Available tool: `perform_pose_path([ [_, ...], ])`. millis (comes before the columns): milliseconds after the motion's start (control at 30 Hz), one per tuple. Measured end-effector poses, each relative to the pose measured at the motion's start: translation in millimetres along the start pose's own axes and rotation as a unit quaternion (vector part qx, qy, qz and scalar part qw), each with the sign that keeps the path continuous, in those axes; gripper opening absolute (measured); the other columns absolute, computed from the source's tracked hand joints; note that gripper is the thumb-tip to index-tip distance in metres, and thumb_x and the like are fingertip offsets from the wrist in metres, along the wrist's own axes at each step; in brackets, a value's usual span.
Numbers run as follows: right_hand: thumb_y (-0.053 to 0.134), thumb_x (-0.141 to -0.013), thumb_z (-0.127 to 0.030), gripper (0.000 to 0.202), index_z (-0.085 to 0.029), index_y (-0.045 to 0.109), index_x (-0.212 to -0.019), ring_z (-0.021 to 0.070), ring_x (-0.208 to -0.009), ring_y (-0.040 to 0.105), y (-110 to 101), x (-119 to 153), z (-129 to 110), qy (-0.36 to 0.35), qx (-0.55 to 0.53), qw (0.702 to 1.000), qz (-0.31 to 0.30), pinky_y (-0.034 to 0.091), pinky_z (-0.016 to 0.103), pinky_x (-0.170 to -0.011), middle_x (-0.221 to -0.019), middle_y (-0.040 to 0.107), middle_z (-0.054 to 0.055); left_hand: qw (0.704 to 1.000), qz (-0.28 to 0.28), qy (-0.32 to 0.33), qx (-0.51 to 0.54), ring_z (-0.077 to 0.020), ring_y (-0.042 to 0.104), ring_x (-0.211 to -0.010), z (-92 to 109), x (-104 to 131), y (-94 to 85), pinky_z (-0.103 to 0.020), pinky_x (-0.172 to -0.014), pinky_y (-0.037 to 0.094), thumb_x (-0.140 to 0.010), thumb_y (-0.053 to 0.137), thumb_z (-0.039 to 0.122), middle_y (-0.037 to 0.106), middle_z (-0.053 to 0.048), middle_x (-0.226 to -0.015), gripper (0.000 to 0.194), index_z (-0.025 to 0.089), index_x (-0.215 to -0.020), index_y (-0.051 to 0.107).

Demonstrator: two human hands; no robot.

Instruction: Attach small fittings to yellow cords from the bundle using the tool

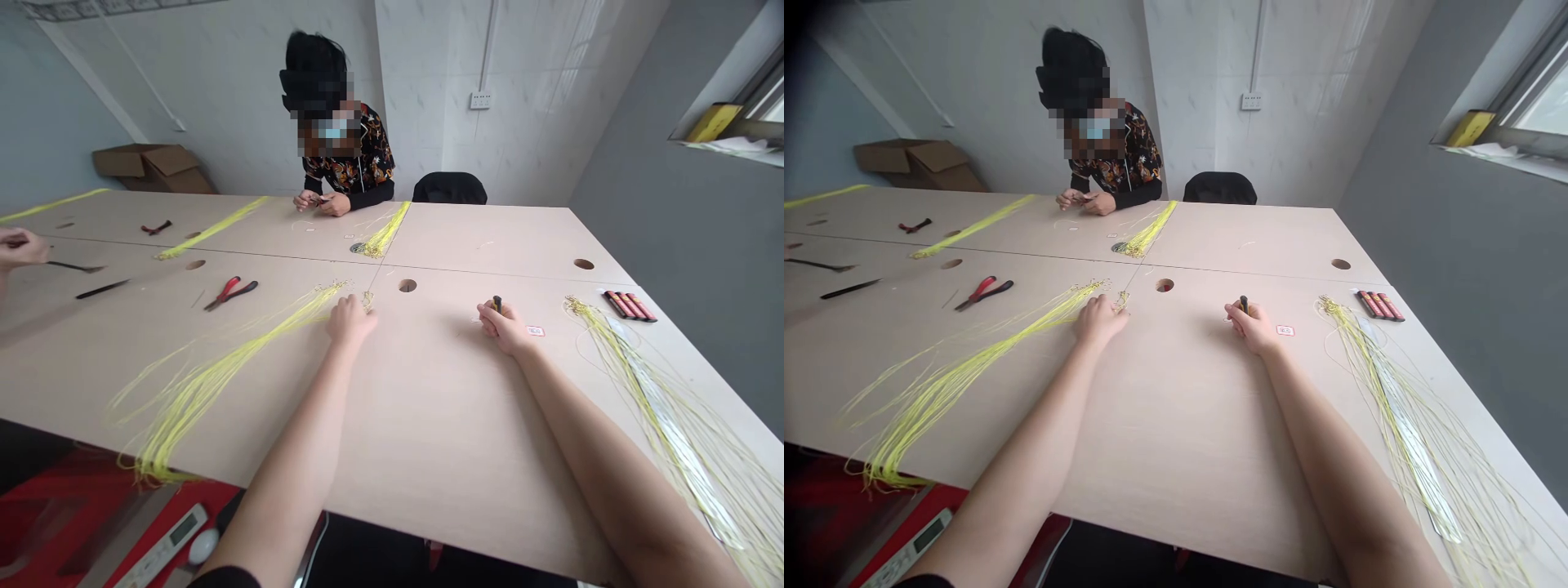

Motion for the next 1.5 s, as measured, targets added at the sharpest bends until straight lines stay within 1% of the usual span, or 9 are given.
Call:
perform_pose_path([
  [167, 0.067, -0.072, -0.045, 0.041, -0.02, 0.036, -0.062, 0.0063, -0.043, 0.023, 1, 1, -3, 0.003, 0.014, 1.0, 0.007, 0.02, 0.024, -0.044, -0.048, 0.028, -0.007, 0.996, -0.088, 0.032, 0.002, -0.0258, 0.064, -0.084, -13, -11, 12.9, -0.031, -0.06, 0.045, -0.069, 0.062, 0.036, 0.068, -0.007, -0.095, 0.015, 0.024, -0.079, 0.061],
  [300, 0.067, -0.071, -0.047, 0.04, -0.02, 0.039, -0.062, 0.0064, -0.044, 0.023, 1, 0, -3, 0.002, 0.028, 1.0, 0.01, 0.021, 0.024, -0.044, -0.049, 0.029, -0.006, 0.996, -0.077, 0.041, -0.027, -0.0244, 0.064, -0.08, -12, -11, 13.2, -0.029, -0.059, 0.045, -0.065, 0.064, 0.025, 0.07, -0.005, -0.094, 0.012, 0.026, -0.077, 0.068],
  [533, 0.064, -0.075, -0.046, 0.035, -0.019, 0.046, -0.062, 0.0066, -0.045, 0.026, -1, 0, 0, 0.006, 0.063, 0.998, 0.005, 0.021, 0.023, -0.045, -0.049, 0.029, -0.006, 0.992, -0.074, 0.084, -0.054, -0.0247, 0.061, -0.089, -7, -12, 22.2, -0.03, -0.064, 0.044, -0.076, 0.057, 0.018, 0.066, -0.007, -0.105, 0.012, 0.023, -0.082, 0.065],
  [867, 0.064, -0.075, -0.046, 0.034, -0.018, 0.049, -0.063, 0.0066, -0.045, 0.026, 0, -1, 3, 0.004, 0.076, 0.997, 0.0, 0.021, 0.023, -0.045, -0.048, 0.031, -0.005, 0.989, 0.075, 0.125, 0.011, -0.026, 0.054, -0.099, 10, -4, -7.7, -0.033, -0.069, 0.041, -0.088, 0.041, 0.018, 0.062, -0.009, -0.106, 0.017, 0.021, -0.087, 0.057],
  [967, 0.064, -0.075, -0.046, 0.034, -0.018, 0.05, -0.063, 0.0065, -0.045, 0.026, -1, -2, 4, 0.002, 0.079, 0.997, 0.0, 0.021, 0.023, -0.046, -0.048, 0.031, -0.005, 0.981, 0.099, 0.161, 0.04, -0.0255, 0.053, -0.1, 25, 3, -7.2, -0.034, -0.072, 0.038, -0.089, 0.039, 0.017, 0.061, -0.01, -0.107, 0.016, 0.02, -0.089, 0.055],
  [1100, 0.065, -0.074, -0.047, 0.035, -0.018, 0.049, -0.063, 0.0067, -0.045, 0.026, 0, -2, 2, 0.0, 0.073, 0.997, -0.001, 0.021, 0.023, -0.045, -0.048, 0.031, -0.006, 0.953, 0.104, 0.267, 0.094, -0.0233, 0.054, -0.096, 72, 36, 5.9, -0.032, -0.075, 0.036, -0.09, 0.038, 0.019, 0.061, -0.01, -0.1, 0.015, 0.019, -0.088, 0.053],
  [1267, 0.066, -0.073, -0.045, 0.036, -0.018, 0.046, -0.06, 0.0065, -0.044, 0.027, 1, -1, -3, -0.001, 0.049, 0.999, 0.008, 0.022, 0.024, -0.046, -0.046, 0.03, -0.006, 0.888, 0.017, 0.421, 0.185, -0.016, 0.054, -0.08, 125, 84, 30.1, -0.03, -0.077, 0.035, -0.091, 0.035, 0.019, 0.061, -0.005, -0.092, 0.019, 0.018, -0.083, 0.052],
  [1333, 0.066, -0.073, -0.044, 0.034, -0.018, 0.047, -0.061, 0.0066, -0.045, 0.028, 2, -1, -3, -0.002, 0.055, 0.998, 0.006, 0.021, 0.023, -0.046, -0.046, 0.032, -0.006, 0.871, -0.027, 0.446, 0.204, -0.0166, 0.054, -0.086, 130, 89, 37.8, -0.03, -0.081, 0.034, -0.091, 0.038, 0.022, 0.062, -0.004, -0.09, 0.017, 0.019, -0.081, 0.052],
  [1500, 0.065, -0.072, -0.046, 0.034, -0.018, 0.049, -0.063, 0.0067, -0.045, 0.03, 2, -1, -2, 0.005, 0.09, 0.996, 0.005, 0.023, 0.023, -0.045, -0.047, 0.034, -0.005, 0.882, -0.07, 0.401, 0.236, -0.0188, 0.048, -0.102, 121, 75, 43.8, -0.032, -0.092, 0.032, -0.092, 0.039, 0.027, 0.063, -0.001, -0.094, 0.017, 0.02, -0.084, 0.053],
])
Point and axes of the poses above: each hand's wrist, its own x-axis away from the middle knuckle, its own y-axis out of the palm, z = x × y, the point moved 9 cm from there along -x, towards the middle knuckle
